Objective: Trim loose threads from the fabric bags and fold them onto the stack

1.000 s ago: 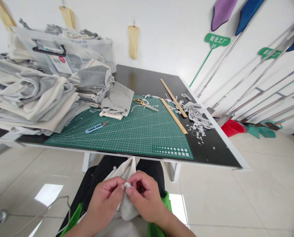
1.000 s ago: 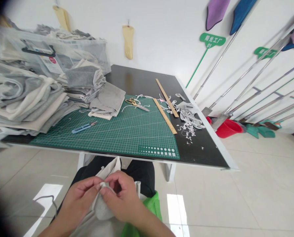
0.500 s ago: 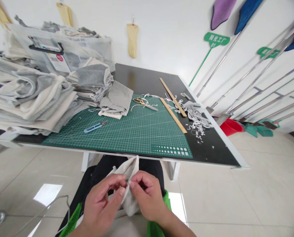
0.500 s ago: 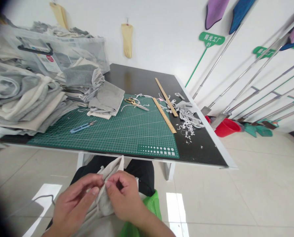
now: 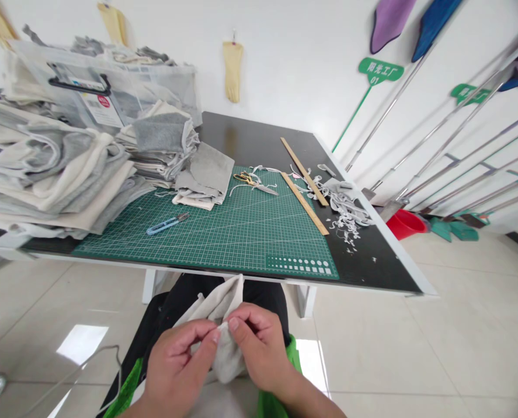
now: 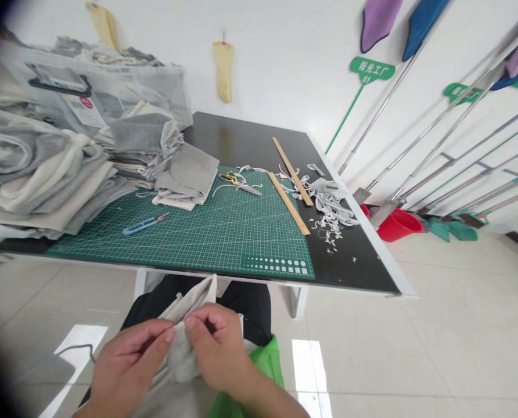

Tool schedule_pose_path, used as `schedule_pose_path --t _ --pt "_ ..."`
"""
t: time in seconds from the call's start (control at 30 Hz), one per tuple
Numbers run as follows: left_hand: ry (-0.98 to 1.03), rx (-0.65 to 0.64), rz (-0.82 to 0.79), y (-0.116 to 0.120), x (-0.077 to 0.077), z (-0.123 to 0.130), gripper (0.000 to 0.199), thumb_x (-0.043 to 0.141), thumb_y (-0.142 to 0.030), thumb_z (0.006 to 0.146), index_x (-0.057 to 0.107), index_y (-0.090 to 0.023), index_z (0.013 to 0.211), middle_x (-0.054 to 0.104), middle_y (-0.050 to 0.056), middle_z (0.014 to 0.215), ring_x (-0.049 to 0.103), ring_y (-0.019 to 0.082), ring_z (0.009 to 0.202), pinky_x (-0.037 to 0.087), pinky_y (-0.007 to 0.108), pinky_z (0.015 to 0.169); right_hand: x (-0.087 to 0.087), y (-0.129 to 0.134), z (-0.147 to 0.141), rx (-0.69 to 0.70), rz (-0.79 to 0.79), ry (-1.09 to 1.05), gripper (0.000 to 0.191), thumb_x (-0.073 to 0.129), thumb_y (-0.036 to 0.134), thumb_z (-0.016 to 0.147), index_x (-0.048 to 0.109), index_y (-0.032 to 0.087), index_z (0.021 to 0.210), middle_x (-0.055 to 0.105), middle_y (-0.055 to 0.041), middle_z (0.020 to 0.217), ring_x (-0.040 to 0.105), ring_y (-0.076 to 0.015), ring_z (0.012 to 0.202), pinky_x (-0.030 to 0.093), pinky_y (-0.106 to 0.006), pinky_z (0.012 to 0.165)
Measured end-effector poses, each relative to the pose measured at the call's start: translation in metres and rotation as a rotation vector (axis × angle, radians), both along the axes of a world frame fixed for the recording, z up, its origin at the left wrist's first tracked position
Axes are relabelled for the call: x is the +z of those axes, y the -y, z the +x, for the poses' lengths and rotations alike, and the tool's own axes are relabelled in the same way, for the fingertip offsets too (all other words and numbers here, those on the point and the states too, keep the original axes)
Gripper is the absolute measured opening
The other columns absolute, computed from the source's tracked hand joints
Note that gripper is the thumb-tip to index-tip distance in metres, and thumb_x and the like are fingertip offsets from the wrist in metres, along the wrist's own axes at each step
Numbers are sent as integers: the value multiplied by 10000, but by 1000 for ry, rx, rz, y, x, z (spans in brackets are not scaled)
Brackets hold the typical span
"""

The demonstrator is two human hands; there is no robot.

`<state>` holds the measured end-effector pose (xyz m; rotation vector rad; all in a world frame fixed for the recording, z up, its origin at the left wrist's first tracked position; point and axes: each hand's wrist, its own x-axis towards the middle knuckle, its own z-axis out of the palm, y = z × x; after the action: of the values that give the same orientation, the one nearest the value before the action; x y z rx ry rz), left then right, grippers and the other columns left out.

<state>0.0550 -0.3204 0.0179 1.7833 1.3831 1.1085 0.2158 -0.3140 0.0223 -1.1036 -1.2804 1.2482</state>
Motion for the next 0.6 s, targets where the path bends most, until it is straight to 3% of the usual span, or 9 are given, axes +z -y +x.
schedule_pose_path --t 0.17,0.27,0.43,0.53,0.6 --pt "199 8 -333 2 -8 -2 339 572 -438 863 680 -175 678 615 -7 565 514 111 510 421 193 480 4 -1 2 26 150 70 118 647 255 832 687 155 782 551 9 649 464 -114 587 354 -233 544" --pt "232 -19 -398 1 -10 -2 366 572 -466 861 675 -169 673 597 -1 574 497 116 536 424 204 505 6 0 2 36 193 132 131 611 239 861 678 164 776 549 6 652 477 -121 603 359 -244 565" --pt "99 -132 -233 -4 -2 2 334 520 -384 908 653 -182 678 540 -23 562 487 103 533 411 193 522 6 1 -2 -38 189 14 170 604 288 901 678 180 793 584 -36 778 552 -157 729 441 -281 682" --pt "3 -202 -83 -4 3 5 312 505 -309 919 612 -186 652 502 -39 534 483 86 499 384 184 499 4 3 -8 -41 128 -194 182 621 349 905 662 192 824 645 -77 907 610 -206 906 475 -356 846" --pt "-33 -243 21 -4 5 3 262 526 -260 908 606 -192 668 534 -38 550 516 85 509 403 185 517 1 3 -10 -28 34 -365 215 628 393 902 647 195 820 673 -70 850 635 -210 884 486 -374 857"
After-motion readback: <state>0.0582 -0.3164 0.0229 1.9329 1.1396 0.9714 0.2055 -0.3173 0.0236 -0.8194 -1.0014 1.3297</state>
